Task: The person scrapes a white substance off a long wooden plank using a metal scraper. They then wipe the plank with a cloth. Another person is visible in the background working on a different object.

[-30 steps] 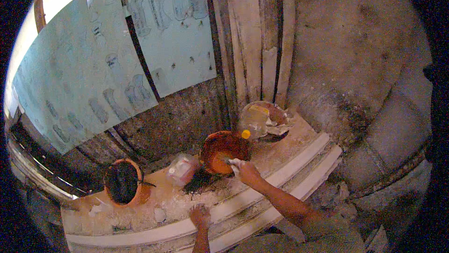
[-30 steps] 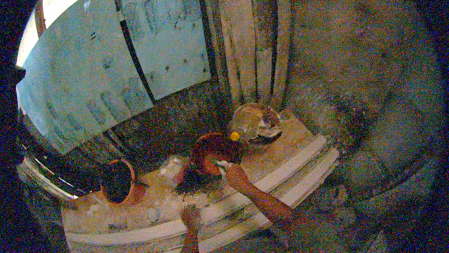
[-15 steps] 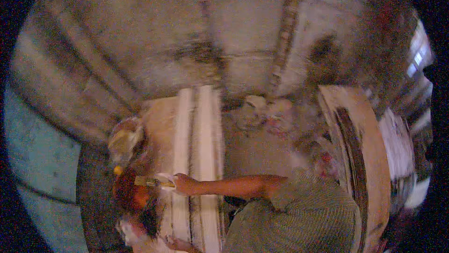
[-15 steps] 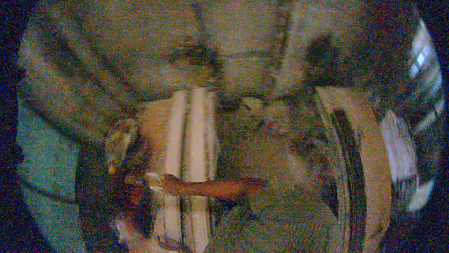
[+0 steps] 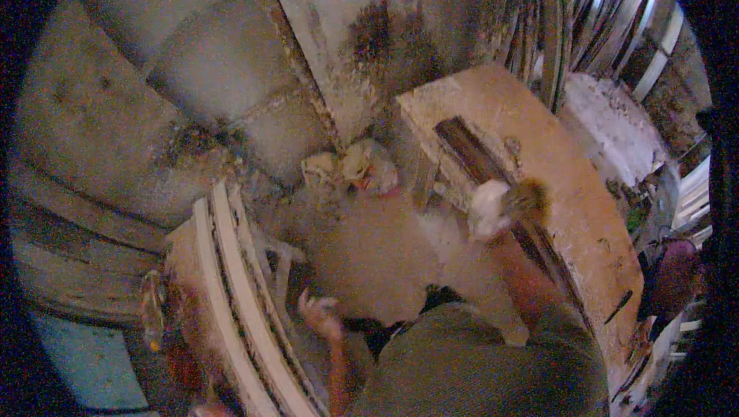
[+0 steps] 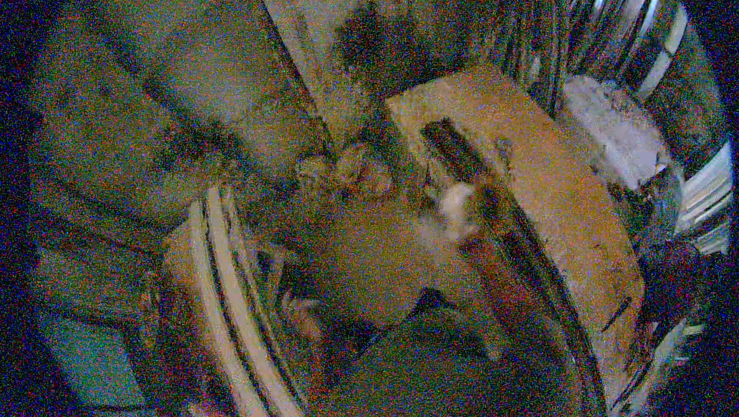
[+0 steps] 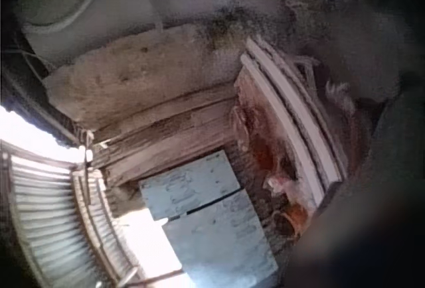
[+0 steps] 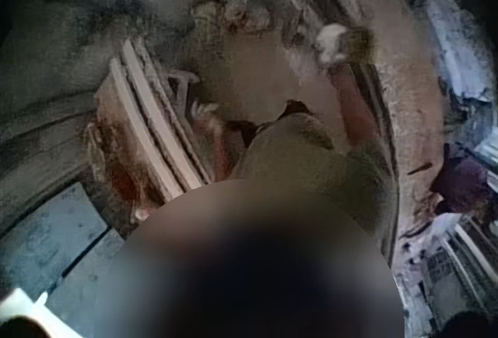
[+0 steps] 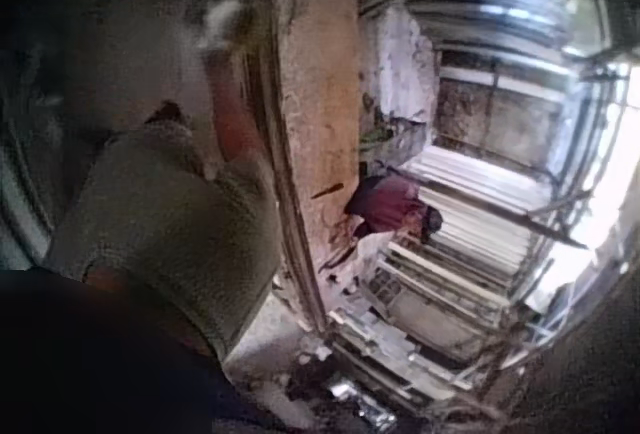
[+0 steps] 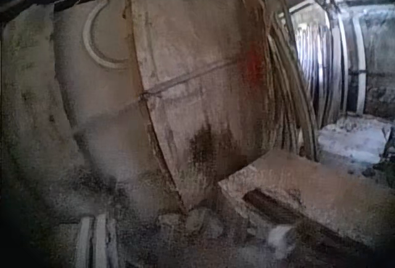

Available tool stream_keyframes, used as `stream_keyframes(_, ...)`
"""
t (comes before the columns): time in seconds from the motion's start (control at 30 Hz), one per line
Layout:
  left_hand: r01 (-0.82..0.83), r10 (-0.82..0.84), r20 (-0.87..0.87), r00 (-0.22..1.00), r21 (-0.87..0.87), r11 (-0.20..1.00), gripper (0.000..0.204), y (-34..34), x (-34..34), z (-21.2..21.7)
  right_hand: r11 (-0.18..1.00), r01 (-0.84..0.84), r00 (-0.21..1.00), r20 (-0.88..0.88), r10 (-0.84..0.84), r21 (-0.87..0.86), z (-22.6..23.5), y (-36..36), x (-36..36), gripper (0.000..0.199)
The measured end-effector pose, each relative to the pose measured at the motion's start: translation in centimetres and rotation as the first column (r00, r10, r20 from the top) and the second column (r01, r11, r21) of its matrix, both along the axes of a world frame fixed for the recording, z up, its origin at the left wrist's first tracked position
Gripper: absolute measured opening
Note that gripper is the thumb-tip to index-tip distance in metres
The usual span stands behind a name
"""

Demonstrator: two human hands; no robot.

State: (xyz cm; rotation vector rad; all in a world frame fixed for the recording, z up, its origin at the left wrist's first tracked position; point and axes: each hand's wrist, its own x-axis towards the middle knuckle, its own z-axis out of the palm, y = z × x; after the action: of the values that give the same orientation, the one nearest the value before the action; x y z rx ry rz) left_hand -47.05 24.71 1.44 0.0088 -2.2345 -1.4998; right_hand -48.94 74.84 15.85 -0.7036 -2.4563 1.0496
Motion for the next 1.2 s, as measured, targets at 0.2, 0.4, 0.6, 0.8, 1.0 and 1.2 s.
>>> stream_keyframes(0.2,0.561,-0.807,0.282,0.519,0.6,0.57,0.026,26.4,0.6,-3.7,0.96,0.234,0.967,0.063,-0.246,0.152,1.0,9.8,7.6,0.05)
stream_keyframes(0.4,0.84,-0.876,0.423,0.23,0.368,0.398,0.034,35.6,9.7,-2.9,0.893,0.007,0.869,-0.438,-0.228,-0.45,1.9,10.9,15.8,0.032)
stream_keyframes(0.6,0.769,-0.728,0.365,0.58,0.05,0.638,0.037,30.8,18.8,-9.4,0.983,0.117,0.993,-0.006,-0.117,0.14,2.0,9.1,21.6,0.026)
stream_keyframes(0.8,0.378,-0.621,0.574,0.534,0.495,0.782,0.029,20.6,25.3,-14.1,0.844,0.137,0.857,-0.366,-0.363,-0.518,7.1,8.7,34.3,0.019)
stream_keyframes(1.0,0.235,-0.483,0.701,0.525,0.426,0.874,0.026,15.3,37.4,-13.0,0.968,0.242,0.959,0.167,-0.228,-0.066,4.6,7.3,42.9,0.031)
stream_keyframes(1.2,0.2,-0.537,0.658,0.528,0.518,0.832,0.029,13.5,48.9,-9.0,0.815,0.244,0.88,-0.233,-0.414,-0.526,6.7,5.9,58.5,0.028)
